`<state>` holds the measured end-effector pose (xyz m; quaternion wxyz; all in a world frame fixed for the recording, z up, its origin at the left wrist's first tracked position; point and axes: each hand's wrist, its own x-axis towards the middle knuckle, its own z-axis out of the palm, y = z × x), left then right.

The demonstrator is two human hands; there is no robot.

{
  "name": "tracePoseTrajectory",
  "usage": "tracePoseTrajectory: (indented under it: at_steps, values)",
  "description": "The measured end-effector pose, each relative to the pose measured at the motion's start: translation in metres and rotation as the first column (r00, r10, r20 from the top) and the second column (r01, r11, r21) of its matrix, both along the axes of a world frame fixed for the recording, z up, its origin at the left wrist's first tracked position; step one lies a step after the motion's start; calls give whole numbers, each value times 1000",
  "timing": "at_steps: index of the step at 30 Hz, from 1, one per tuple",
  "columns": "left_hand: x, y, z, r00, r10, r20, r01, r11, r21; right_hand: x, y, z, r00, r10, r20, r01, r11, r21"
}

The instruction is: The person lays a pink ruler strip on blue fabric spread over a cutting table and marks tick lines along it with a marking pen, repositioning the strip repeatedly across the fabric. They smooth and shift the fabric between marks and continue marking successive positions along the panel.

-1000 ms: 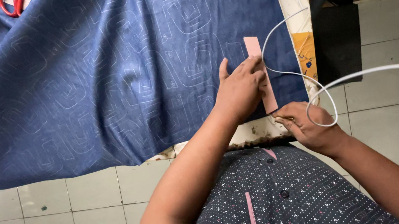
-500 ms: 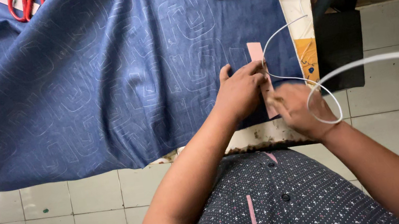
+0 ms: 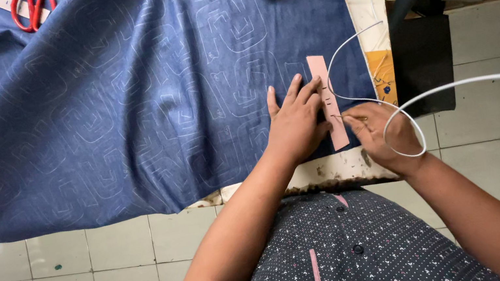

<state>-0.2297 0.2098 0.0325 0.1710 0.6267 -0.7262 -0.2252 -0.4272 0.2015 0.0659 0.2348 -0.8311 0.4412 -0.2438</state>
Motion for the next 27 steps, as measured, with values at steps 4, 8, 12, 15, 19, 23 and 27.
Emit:
tracePoseTrajectory:
  at_steps: [4,8,12,15,19,23,27]
  values:
    - [-1,0,5,1000,-1,16,1,1000,-2,1,-8,6,997,-27,66,17,989,147]
    - [-1,-1,10,1000,-5,19,4,1000,23,2,-14,8,994,-78,73,68,989,135]
    - [1,-2,10,1000,-4,19,4,1000,16,9,-15,6,998,-26,66,24,999,36]
    - [2,-3,10,1000,-11,22,10,1000,30,7,-22,8,998,-11,70,1,990,144]
    - [2,-2,11,1000,-4,24,3,1000,22,9,-25,9,995,-89,43,81,984,156]
    - [3,-2,12,1000,-5,19,4,1000,13,12,-27,9,999,5,42,-10,990,141]
    - [3,-2,12,1000,-6,22,6,1000,28,13,-39,9,995,-91,50,80,979,187]
